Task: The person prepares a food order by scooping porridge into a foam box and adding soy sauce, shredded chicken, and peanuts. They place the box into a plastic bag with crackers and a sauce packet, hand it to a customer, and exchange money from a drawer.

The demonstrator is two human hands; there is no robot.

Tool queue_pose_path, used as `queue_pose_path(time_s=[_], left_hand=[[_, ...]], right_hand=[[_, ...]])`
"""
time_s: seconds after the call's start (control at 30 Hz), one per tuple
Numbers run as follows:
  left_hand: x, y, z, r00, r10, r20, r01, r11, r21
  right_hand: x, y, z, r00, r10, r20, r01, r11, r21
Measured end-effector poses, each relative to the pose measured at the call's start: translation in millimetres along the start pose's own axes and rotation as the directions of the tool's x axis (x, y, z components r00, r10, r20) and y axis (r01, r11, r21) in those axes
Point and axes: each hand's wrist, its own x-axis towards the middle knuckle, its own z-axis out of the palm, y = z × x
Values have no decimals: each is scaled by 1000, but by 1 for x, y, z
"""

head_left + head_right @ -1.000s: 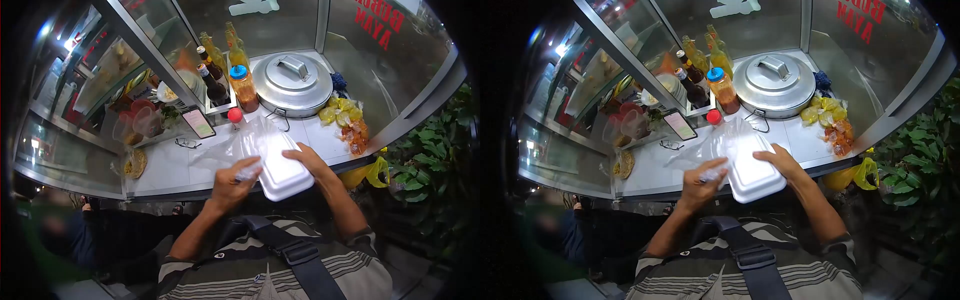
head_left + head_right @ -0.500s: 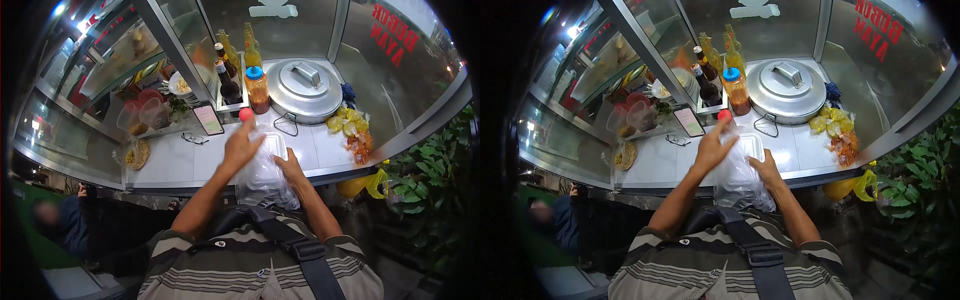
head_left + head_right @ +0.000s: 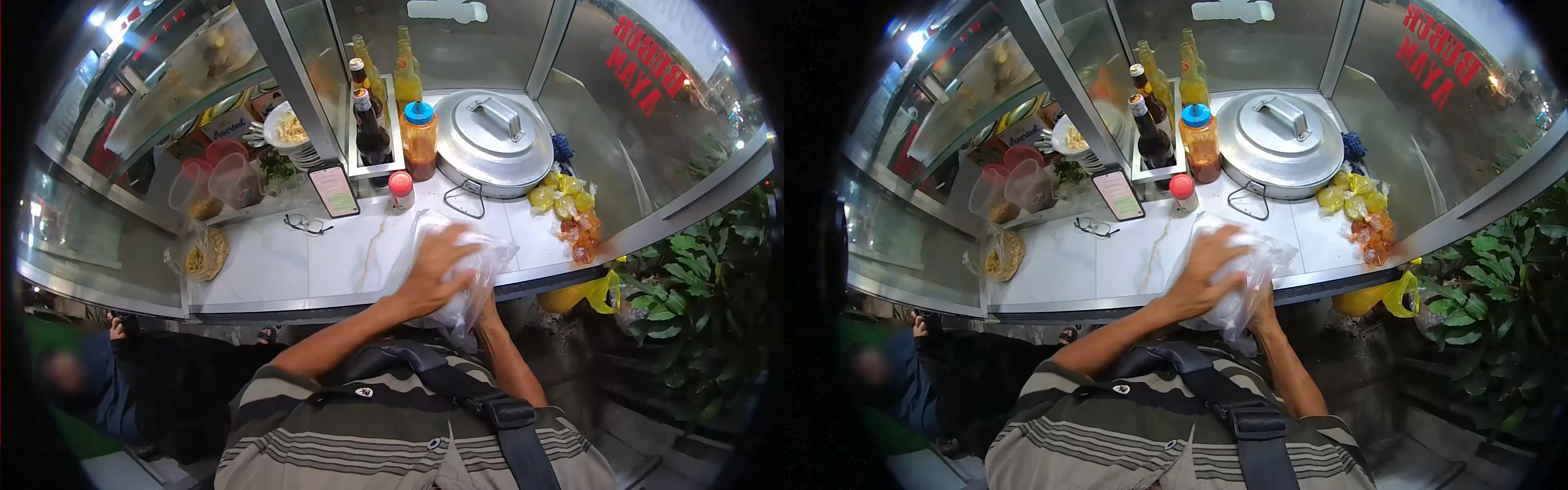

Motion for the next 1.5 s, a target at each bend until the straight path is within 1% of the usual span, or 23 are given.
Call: queue_pose_path(time_s=[0.03, 0.07, 0.1, 0.13, 0.2, 0.23, 0.27, 0.3, 0.37, 0.43, 0.5, 0.57, 0.63, 0.7, 0.77, 0.87, 0.93, 1.1, 1.17, 1.23, 1.37, 1.43, 1.5], left_hand=[[-27, -19, -6, 991, -113, -78, 120, 988, 95], [-51, -32, -15, 948, -267, -172, 284, 956, 78], [-76, -48, -21, 877, -475, -68, 474, 880, -31], [-89, -46, -30, 764, -637, 107, 639, 723, -263], [-115, -53, -26, 743, -633, 218, 661, 639, -393], [-124, -59, -22, 729, -602, 326, 672, 542, -505], [-125, -59, -12, 792, -583, 183, 601, 690, -403], [-122, -60, -5, 791, -586, 177, 601, 689, -404], [-110, -64, 7, 868, -494, 50, 494, 849, -187], [-102, -74, 18, 871, -491, 30, 490, 860, -143], [-99, -81, 21, 735, -635, 236, 676, 711, -193], [-104, -93, 5, 805, -533, 259, 587, 777, -226], [-98, -84, -27, 648, -736, 195, 759, 645, -90], [-83, -68, -47, 703, -669, -240, 648, 742, -169], [-48, -56, -65, 883, -364, -297, 392, 919, 38], [5, -61, -61, 959, -149, -242, 207, 949, 238], [21, -84, -45, 994, -86, -64, 104, 908, 405], [34, -114, -39, 910, -336, 241, 90, 729, 678], [40, -104, -63, 851, -474, 224, 392, 859, 328], [33, -117, -78, 923, -327, 202, 369, 900, -233], [25, -110, -51, 974, -26, 226, -49, 947, 317], [31, -113, -42, 984, -16, 179, -55, 921, 385], [44, -119, -39, 870, -334, 364, 35, 776, 629]], right_hand=[[4, 11, -5, 986, -159, -50, 120, 888, -444], [4, 42, -11, 978, -182, -106, 169, 978, -121], [4, 73, -16, 969, -184, -165, 217, 953, 213], [8, 84, -26, 970, -176, -166, 209, 955, 212], [24, 89, -45, 996, 59, -70, -45, 981, 189], [25, 71, -37, 996, 62, -65, -49, 981, 186], [21, 32, -18, 990, 142, 4, -131, 906, 402], [22, 3, -5, 975, 202, 89, -215, 777, 592], [34, -7, -3, 955, 279, 100, -282, 756, 591], [50, -14, -5, 949, 281, 144, -316, 854, 413], [63, -27, -1, 937, 323, 134, -349, 886, 306], [74, -40, 9, 890, 427, 160, -445, 891, 94], [81, -45, 19, 905, 402, 141, -411, 911, 40], [95, -33, 20, 901, 397, 177, -322, 884, -339], [95, -52, 29, 875, 439, 203, -331, 850, -411], [96, -48, 34, 914, 331, 235, -114, 764, -635], [84, -45, 39, 988, 56, 147, 74, 658, -750], [55, -42, 56, 942, -201, 270, 333, 446, -831], [41, -47, 65, 888, -300, 348, 427, 258, -867], [35, -48, 77, 912, -239, 335, 395, 280, -875], [43, -40, 85, 891, -207, 404, 437, 149, -887], [49, -45, 84, 941, -30, 338, 338, 165, -926], [43, -46, 84, 944, -74, 321, 329, 146, -933]])
